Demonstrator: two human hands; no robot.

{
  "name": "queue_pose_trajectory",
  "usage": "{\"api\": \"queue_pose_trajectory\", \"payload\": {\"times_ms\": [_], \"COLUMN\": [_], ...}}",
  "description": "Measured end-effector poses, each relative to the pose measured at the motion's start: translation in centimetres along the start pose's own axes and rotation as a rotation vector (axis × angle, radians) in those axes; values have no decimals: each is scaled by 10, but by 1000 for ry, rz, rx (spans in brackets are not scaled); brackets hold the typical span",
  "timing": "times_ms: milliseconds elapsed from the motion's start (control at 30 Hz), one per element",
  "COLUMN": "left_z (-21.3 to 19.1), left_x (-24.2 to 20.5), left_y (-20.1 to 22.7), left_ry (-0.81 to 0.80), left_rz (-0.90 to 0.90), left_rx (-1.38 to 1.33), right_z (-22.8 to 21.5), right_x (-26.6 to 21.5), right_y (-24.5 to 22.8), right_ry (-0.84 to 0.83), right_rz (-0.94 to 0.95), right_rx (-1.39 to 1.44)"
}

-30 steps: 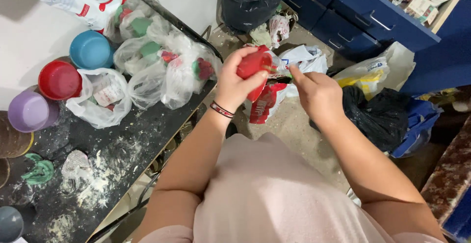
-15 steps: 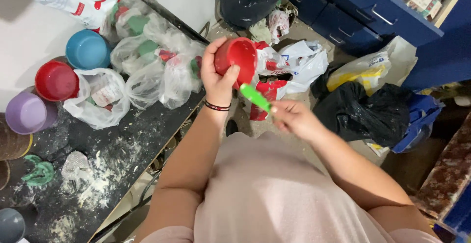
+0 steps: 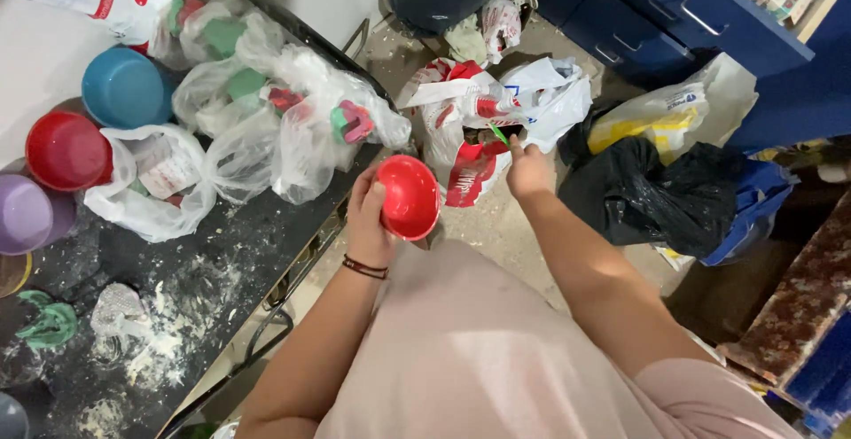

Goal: The person scrapes residue from a red bowl using a green spatula and places the bowl on a cabinet. They then retrieve a pair of scissors from a drawer and use them to scrape white powder and debris from a black workbench surface, gathering the material into a pile.

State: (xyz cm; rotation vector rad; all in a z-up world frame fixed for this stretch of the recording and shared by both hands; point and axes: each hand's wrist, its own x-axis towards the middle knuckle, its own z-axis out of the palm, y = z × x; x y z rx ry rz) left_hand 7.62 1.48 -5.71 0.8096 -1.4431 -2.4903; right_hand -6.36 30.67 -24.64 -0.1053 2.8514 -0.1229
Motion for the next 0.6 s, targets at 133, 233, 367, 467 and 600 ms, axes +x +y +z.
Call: {"api": "queue_pose_trajectory", "payload": {"times_ms": [133, 233, 367, 467, 600], "left_z": [3, -1, -6, -1, -7], "left_x": [-10, -16, -24, -33, -41], "left_y": [23, 29, 17, 18, 10], "left_ry": [-4, -10, 16, 18, -5], "left_rz": [4, 11, 36, 38, 59], "left_rx": [43, 41, 10, -7, -21], "right_z": [20, 45, 65, 57, 12], "right_x": [-12, -37, -71, -99, -114], "right_y": [-6, 7, 40, 59, 57], "right_ry": [-110, -94, -85, -73, 209], "right_rz": [60, 38, 24, -118, -200], "right_rx": [147, -65, 27, -180, 511]}}
